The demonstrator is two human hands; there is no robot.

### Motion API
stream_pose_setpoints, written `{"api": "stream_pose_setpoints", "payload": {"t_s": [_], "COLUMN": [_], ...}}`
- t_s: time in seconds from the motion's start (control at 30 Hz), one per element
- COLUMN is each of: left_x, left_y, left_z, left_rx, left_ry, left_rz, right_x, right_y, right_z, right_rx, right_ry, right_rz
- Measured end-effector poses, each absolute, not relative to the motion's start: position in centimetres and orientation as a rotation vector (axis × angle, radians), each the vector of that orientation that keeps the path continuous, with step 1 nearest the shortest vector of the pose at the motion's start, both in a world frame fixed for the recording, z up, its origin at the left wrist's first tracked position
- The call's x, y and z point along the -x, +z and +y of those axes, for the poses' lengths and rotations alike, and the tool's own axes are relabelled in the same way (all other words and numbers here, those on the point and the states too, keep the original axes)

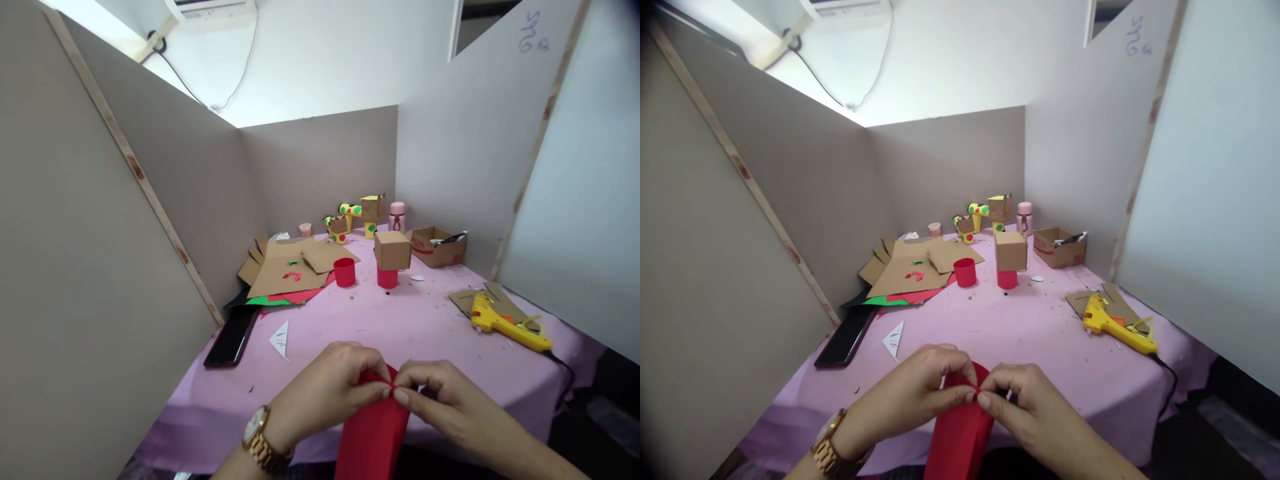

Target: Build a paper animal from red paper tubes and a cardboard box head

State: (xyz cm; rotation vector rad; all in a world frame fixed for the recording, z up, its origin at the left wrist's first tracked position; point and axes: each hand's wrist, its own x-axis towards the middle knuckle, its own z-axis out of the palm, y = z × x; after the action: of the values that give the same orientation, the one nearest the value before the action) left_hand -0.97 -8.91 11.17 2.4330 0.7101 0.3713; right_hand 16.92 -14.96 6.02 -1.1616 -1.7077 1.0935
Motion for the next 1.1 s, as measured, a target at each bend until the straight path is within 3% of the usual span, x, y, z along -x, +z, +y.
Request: {"api": "stream_pose_setpoints", "payload": {"t_s": [0.13,0.23,0.3,0.53,0.83,1.1], "left_x": [1.7,2.9,3.3,1.6,2.5,3.6], "left_y": [10.7,8.0,5.2,-1.4,-1.0,0.8], "left_z": [-9.0,-10.1,-11.2,-12.9,-11.2,-10.1], "left_rx": [-2.356,-1.942,-1.61,-1.29,-1.198,-1.361], "left_ry": [0.763,1.225,1.34,1.279,1.082,0.981], "left_rz": [0.807,1.113,1.309,1.273,1.055,1.098], "right_x": [-17.6,-18.3,-18.4,-17.6,-19.6,-19.9], "right_y": [4.5,2.6,1.6,0.0,-1.7,-1.2], "right_z": [-14.5,-14.3,-14.3,-15.6,-17.2,-16.6], "right_rx": [1.229,1.192,1.129,1.114,1.203,1.29], "right_ry": [1.011,0.931,0.949,0.929,1.206,1.193], "right_rz": [-1.338,-0.928,-0.732,-0.538,-0.676,-0.822]}}
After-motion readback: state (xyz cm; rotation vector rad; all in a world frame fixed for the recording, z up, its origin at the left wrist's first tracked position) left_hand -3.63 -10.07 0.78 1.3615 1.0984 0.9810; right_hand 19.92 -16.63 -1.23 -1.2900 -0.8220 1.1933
